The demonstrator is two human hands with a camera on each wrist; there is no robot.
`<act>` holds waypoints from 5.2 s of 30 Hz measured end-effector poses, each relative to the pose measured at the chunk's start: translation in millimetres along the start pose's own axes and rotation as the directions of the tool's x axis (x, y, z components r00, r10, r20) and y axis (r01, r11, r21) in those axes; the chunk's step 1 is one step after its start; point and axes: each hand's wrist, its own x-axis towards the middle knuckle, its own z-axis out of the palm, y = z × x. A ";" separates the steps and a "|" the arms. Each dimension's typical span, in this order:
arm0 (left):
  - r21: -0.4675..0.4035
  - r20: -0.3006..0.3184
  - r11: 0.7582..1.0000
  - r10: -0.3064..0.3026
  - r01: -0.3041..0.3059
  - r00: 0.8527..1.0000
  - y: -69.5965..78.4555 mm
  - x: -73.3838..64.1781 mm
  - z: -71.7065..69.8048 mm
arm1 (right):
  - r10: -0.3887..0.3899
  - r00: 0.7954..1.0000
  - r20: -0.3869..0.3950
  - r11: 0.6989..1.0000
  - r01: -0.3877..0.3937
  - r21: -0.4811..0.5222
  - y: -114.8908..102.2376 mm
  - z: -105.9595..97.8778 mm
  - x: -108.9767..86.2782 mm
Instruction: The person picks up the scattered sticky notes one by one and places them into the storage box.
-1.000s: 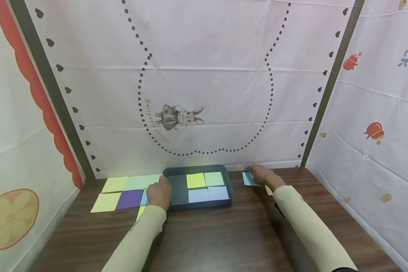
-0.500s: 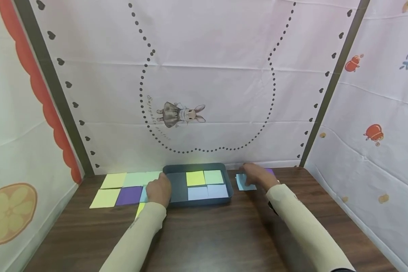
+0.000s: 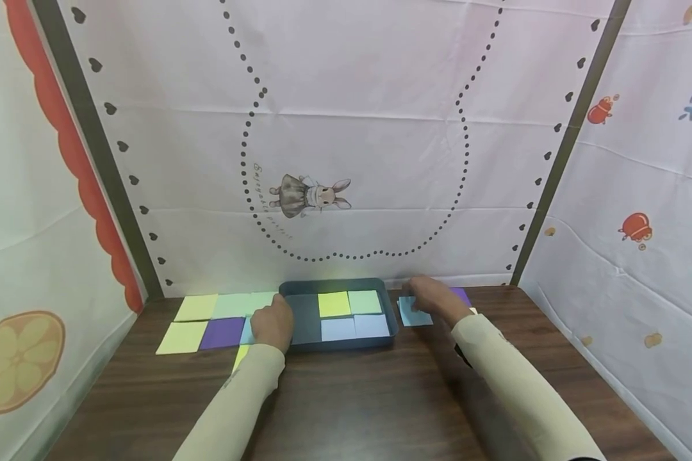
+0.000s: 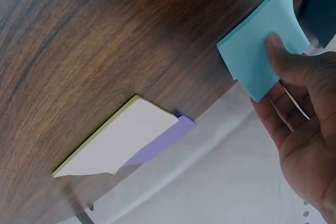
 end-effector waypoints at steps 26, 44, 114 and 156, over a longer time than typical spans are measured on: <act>-0.005 -0.009 1.000 -0.007 0.007 1.000 -0.6 -2.3 2.4 | -0.039 0.974 -0.224 0.999 0.033 -0.033 -22.1 -37.9 0.6; 0.009 -0.016 1.000 -0.003 0.003 1.000 -2.4 2.3 3.2 | -0.167 0.879 -0.447 0.984 0.119 -0.133 -69.9 -42.4 5.3; -0.085 0.000 0.993 -0.081 0.080 0.997 -8.8 29.1 39.9 | -0.480 0.806 -0.346 0.861 0.357 -0.362 -221.4 41.2 42.4; -0.031 0.041 0.999 -0.037 0.038 0.998 1.3 2.5 -3.4 | -0.215 0.938 -0.272 0.956 0.259 0.135 -57.0 -32.4 -1.7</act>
